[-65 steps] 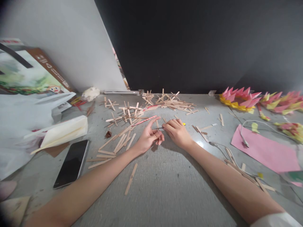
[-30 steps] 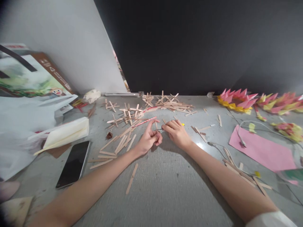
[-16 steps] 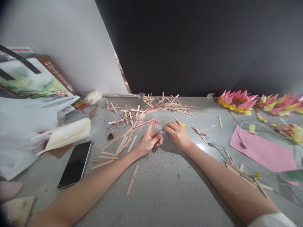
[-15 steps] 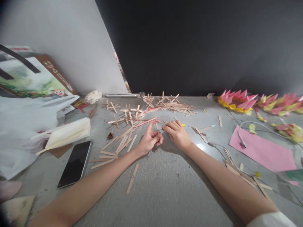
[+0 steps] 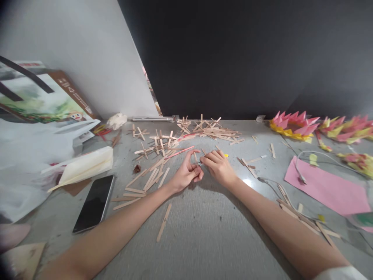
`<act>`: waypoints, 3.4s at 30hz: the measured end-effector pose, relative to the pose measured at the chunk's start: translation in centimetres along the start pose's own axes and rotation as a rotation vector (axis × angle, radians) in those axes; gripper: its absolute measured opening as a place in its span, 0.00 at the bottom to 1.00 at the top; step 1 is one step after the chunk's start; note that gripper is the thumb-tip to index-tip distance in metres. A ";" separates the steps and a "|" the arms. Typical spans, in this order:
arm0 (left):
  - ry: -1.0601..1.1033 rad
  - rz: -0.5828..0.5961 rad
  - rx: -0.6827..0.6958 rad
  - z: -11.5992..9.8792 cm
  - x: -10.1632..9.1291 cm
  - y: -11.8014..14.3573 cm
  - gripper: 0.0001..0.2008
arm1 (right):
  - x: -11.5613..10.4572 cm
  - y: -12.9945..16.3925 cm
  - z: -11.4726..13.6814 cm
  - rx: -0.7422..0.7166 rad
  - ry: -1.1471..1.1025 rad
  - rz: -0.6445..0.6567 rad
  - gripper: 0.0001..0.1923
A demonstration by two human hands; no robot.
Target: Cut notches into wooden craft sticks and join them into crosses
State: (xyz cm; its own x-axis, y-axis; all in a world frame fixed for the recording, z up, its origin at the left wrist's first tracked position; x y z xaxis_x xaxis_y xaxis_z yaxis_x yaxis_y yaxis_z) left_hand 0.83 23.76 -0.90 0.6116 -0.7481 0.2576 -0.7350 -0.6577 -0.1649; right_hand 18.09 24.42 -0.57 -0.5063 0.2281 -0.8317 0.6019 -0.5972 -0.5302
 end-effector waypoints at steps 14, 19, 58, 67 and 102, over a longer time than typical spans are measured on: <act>0.063 -0.040 0.018 0.1 -0.1 0.1 0.39 | -0.1 0.1 -0.1 0.021 -0.056 0.042 0.10; 0.032 -0.018 -0.016 0.1 -0.1 0.2 0.43 | -0.1 0.1 0.0 0.021 -0.070 0.062 0.11; 0.098 -0.062 0.008 0.4 -0.3 -0.3 0.44 | 0.3 0.0 0.1 0.034 -0.035 0.066 0.12; 0.111 -0.047 0.028 0.6 -0.6 -0.3 0.44 | 0.1 0.3 -0.6 0.039 -0.026 0.036 0.10; 0.040 -0.042 -0.037 0.3 0.0 -0.2 0.52 | 0.0 -0.2 0.2 0.022 -0.043 0.056 0.13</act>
State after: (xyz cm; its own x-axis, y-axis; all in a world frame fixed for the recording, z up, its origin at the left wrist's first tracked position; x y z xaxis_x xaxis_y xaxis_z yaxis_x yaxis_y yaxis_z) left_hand 1.05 23.86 -1.17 0.6309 -0.7150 0.3014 -0.7195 -0.6845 -0.1178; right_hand 17.85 24.43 -0.44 -0.4986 0.1613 -0.8517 0.6161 -0.6252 -0.4791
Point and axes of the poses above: each hand's wrist, its own y-axis away from the middle knuckle, its own x-axis out of the palm, z = x × y, the point moved 3 cm from there along -y, towards the middle knuckle, and after that the axes turned 12 degrees about z, right-handed, at the moved point
